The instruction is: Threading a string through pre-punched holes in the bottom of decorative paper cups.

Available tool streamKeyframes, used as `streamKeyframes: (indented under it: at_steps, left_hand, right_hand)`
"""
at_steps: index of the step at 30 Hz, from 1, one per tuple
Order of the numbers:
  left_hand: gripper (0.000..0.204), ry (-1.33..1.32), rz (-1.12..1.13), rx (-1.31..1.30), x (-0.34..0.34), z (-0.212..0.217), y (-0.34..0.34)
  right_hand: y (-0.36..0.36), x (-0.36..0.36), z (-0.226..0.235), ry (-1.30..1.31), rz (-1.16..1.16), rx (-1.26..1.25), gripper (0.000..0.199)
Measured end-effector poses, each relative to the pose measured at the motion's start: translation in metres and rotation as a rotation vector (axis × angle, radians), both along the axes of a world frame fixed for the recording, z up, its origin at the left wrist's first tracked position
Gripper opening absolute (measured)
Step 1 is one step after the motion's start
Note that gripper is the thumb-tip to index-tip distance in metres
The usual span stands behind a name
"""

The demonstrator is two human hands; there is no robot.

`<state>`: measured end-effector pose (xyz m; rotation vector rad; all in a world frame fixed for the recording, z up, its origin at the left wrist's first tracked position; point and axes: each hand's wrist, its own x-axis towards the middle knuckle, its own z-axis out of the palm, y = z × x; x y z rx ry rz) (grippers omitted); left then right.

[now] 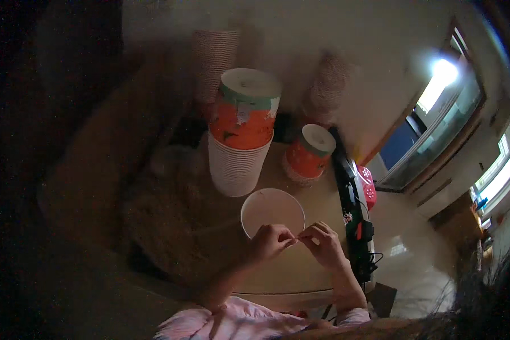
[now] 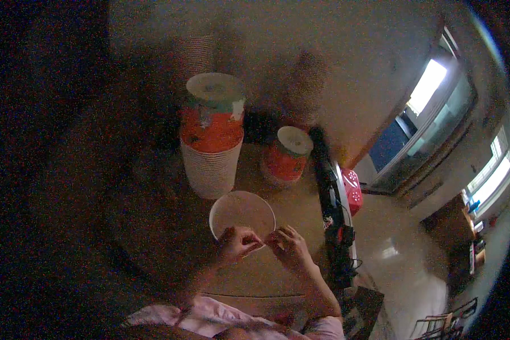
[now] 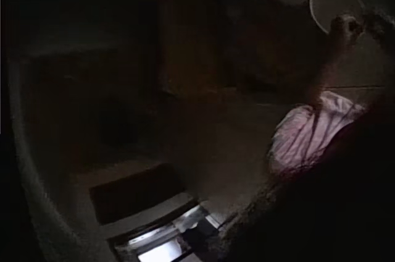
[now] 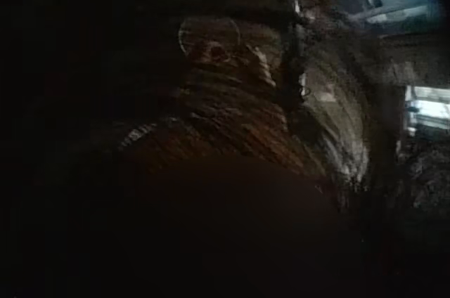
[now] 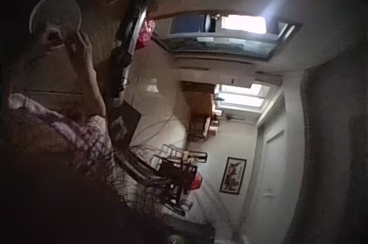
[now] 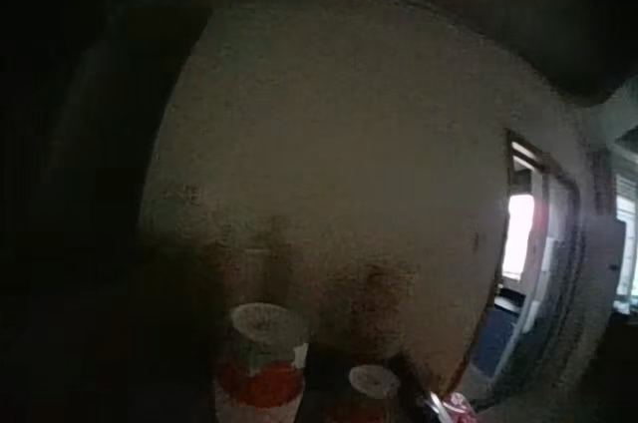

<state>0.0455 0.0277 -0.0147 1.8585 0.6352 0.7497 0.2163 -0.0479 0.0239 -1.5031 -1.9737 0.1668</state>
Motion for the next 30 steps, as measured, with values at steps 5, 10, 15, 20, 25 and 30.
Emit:
streamKeyframes:
  at_steps: [5,10,15,20,25,30]
  left_hand:
    - [0.016,0.018,-0.014,-0.084,0.000,-0.003,-0.002]
    - [0.016,0.046,-0.044,-0.072,-0.001,0.000,-0.003]
    - [0.017,-0.081,-0.013,0.023,0.003,-0.002,-0.005]
    - [0.032,-0.364,0.336,0.123,0.003,-0.035,0.032]
    - [0.051,-0.055,0.591,0.507,-0.037,0.018,0.025]
    - [0.032,0.296,-0.307,0.493,-0.023,0.005,0.015]
  right_hand:
    - [-0.006,-0.002,0.009,-0.007,0.021,-0.025,0.006]
    - [-0.006,-0.005,0.004,-0.040,0.025,-0.009,0.003]
    - [-0.006,-0.006,-0.011,0.116,-0.130,-0.008,0.009]
    - [0.003,-0.017,-0.003,0.164,-0.127,-0.119,0.002]
    - [0.007,-0.016,-0.015,0.187,-0.158,-0.138,0.003]
    - [0.008,-0.015,-0.035,0.295,-0.202,-0.101,0.003]
